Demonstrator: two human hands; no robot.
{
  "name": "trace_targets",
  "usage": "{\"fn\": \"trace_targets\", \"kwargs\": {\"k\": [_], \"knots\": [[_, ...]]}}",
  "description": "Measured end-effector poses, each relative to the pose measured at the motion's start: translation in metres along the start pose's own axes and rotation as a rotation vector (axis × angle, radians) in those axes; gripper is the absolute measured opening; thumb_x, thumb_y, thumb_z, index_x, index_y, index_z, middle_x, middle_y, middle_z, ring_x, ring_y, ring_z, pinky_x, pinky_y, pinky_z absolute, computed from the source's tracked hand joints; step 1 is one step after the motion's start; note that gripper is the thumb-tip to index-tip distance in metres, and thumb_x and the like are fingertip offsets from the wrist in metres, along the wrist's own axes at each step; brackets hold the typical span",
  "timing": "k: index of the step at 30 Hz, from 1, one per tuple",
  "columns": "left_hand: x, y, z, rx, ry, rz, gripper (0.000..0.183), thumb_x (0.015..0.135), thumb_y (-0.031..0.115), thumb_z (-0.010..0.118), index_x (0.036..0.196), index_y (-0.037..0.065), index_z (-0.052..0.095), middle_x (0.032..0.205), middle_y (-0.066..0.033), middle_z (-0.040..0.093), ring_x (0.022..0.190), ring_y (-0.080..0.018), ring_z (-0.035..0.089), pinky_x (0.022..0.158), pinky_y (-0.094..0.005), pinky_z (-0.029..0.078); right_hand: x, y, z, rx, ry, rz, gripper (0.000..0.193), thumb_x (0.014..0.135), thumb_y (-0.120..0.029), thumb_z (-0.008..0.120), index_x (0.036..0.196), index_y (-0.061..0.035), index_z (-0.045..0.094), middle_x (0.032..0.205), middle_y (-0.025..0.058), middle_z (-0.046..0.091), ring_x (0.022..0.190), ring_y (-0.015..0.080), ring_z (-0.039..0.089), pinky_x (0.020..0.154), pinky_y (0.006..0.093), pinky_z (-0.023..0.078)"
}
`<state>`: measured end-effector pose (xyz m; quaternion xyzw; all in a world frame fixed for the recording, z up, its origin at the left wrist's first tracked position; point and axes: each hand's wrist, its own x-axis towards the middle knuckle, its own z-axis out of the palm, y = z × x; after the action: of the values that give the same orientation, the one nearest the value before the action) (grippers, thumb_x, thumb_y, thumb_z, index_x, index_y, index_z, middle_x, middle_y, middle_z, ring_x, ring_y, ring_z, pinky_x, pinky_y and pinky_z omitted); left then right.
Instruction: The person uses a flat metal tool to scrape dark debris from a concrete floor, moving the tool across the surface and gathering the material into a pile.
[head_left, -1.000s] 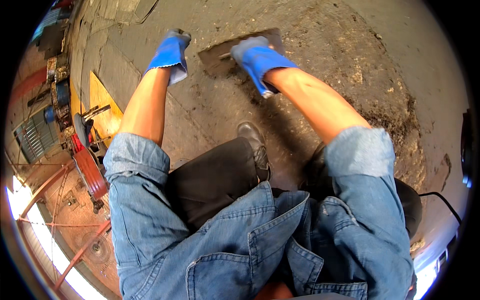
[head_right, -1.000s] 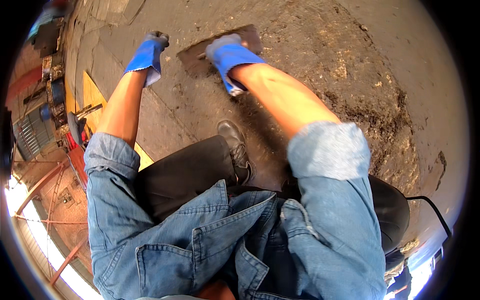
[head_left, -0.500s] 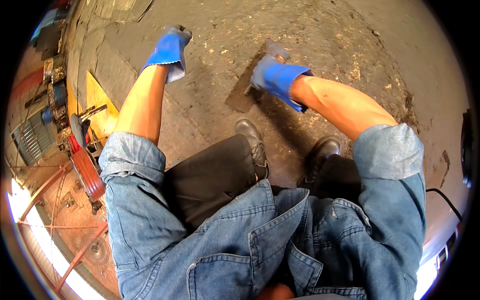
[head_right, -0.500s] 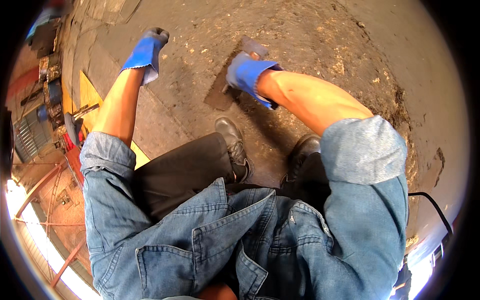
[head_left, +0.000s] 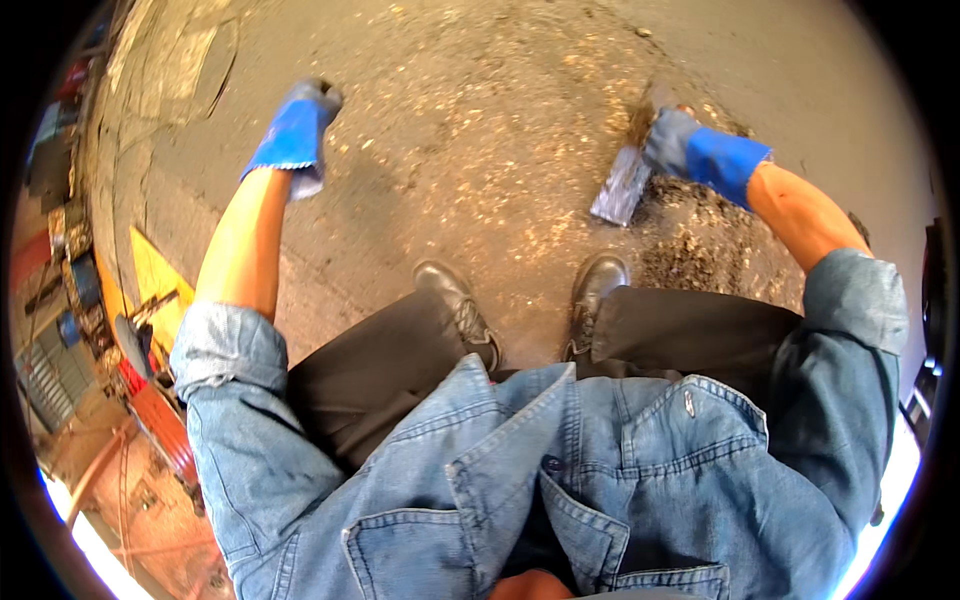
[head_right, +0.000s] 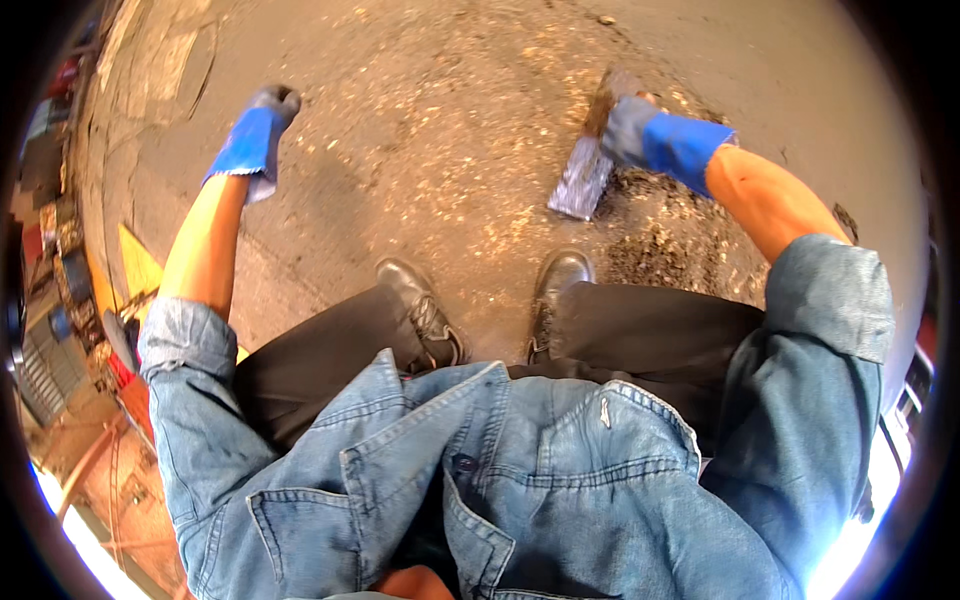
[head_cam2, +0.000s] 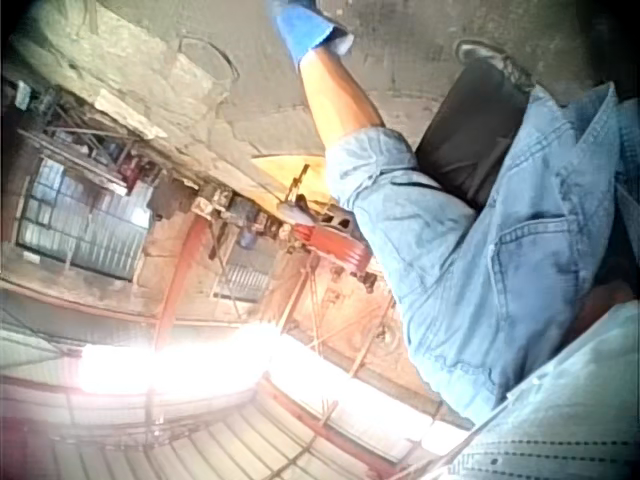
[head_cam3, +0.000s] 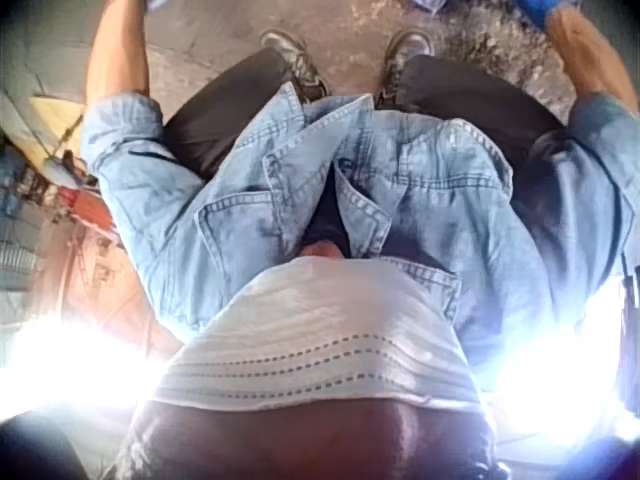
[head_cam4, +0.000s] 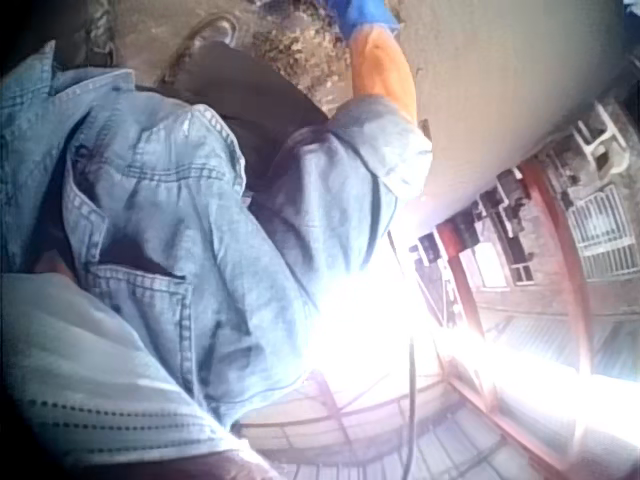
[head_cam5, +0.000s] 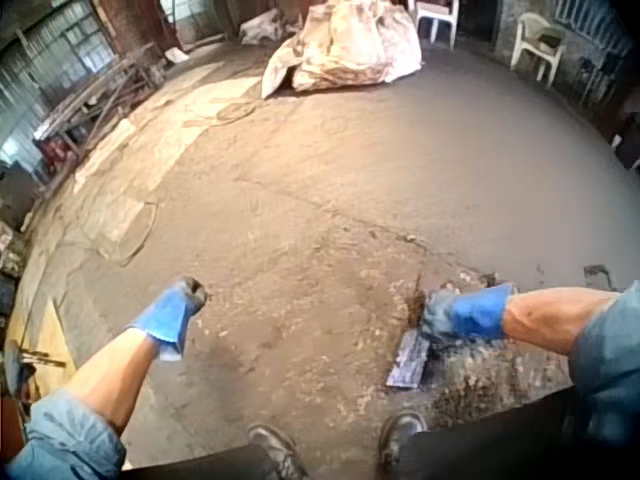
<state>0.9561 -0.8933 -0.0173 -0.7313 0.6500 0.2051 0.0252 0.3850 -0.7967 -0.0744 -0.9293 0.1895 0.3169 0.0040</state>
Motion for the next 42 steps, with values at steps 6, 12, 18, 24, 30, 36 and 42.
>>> {"fn": "trace_targets", "kwargs": {"k": [6, 12, 18, 24, 30, 36, 42], "knots": [[0.003, 0.021, 0.006, 0.024, -0.048, 0.023, 0.035, 0.094, 0.029, 0.062, 0.115, 0.003, 0.071, 0.104, -0.0199, 0.075, 0.099, -0.0309, 0.072, 0.087, -0.0408, 0.054, -0.057, 0.061, -0.026, 0.434, 0.179, 0.451, 0.011, 0.083, -0.021, 0.066, 0.093, -0.0189, 0.072, 0.092, 0.0071, 0.074, 0.089, 0.0292, 0.071, 0.077, 0.0430, 0.054], [-0.013, 0.105, -0.004, -0.077, -0.087, 0.115, 0.035, 0.096, 0.028, 0.062, 0.118, 0.003, 0.070, 0.110, -0.0190, 0.074, 0.104, -0.0303, 0.071, 0.091, -0.0407, 0.054, -0.003, 0.073, -0.026, 0.473, -0.019, 0.668, 0.022, 0.089, -0.013, 0.065, 0.108, -0.0213, 0.071, 0.108, 0.0058, 0.073, 0.105, 0.0271, 0.070, 0.088, 0.0439, 0.057], [0.037, 0.093, -0.070, 0.016, 0.041, 0.225, 0.031, 0.096, 0.023, 0.065, 0.116, 0.000, 0.069, 0.103, -0.0113, 0.075, 0.095, -0.0207, 0.070, 0.086, -0.0338, 0.055, -0.034, 0.053, 0.006, 0.439, -0.136, 0.601, 0.016, 0.092, -0.039, 0.059, 0.086, -0.0416, 0.074, 0.100, -0.0054, 0.075, 0.117, 0.0218, 0.063, 0.098, 0.0568, 0.040], [0.059, 0.024, -0.178, -0.069, 0.020, 0.048, 0.033, 0.095, 0.023, 0.066, 0.118, 0.000, 0.068, 0.103, -0.0126, 0.075, 0.094, -0.0216, 0.070, 0.086, -0.0361, 0.055, -0.113, 0.078, 0.069, 0.853, -0.061, 0.612, 0.011, 0.080, -0.024, 0.064, 0.087, -0.0192, 0.072, 0.092, 0.0047, 0.075, 0.082, 0.0298, 0.068, 0.074, 0.0491, 0.048], [0.044, 0.067, -0.183, -0.162, -0.065, 0.037, 0.033, 0.095, 0.023, 0.068, 0.120, 0.001, 0.068, 0.102, -0.0101, 0.074, 0.093, -0.0196, 0.068, 0.086, -0.0341, 0.054, -0.104, 0.137, -0.004, 1.434, 0.455, 0.708, 0.022, 0.083, -0.024, 0.057, 0.094, -0.0080, 0.069, 0.096, 0.0121, 0.073, 0.083, 0.0320, 0.066, 0.069, 0.0441, 0.049], [0.108, 0.138, -0.043, -0.186, -0.280, 0.278, 0.032, 0.096, 0.023, 0.067, 0.119, 0.000, 0.069, 0.105, -0.0125, 0.074, 0.097, -0.0202, 0.068, 0.090, -0.0349, 0.054, 0.003, 0.171, -0.093, 1.315, 0.546, 0.678, 0.035, 0.090, -0.032, 0.053, 0.104, -0.0044, 0.070, 0.108, 0.0170, 0.071, 0.098, 0.0335, 0.067, 0.082, 0.0438, 0.050], [0.101, 0.207, 0.066, -0.123, -0.503, 0.298, 0.036, 0.094, 0.023, 0.065, 0.121, -0.002, 0.068, 0.104, -0.0154, 0.074, 0.092, -0.0213, 0.069, 0.085, -0.0358, 0.055, 0.064, 0.138, -0.095, 1.473, 0.481, 0.775, 0.049, 0.098, -0.040, 0.048, 0.114, -0.0009, 0.071, 0.120, 0.0219, 0.069, 0.113, 0.0349, 0.067, 0.095, 0.0435, 0.051]]}}
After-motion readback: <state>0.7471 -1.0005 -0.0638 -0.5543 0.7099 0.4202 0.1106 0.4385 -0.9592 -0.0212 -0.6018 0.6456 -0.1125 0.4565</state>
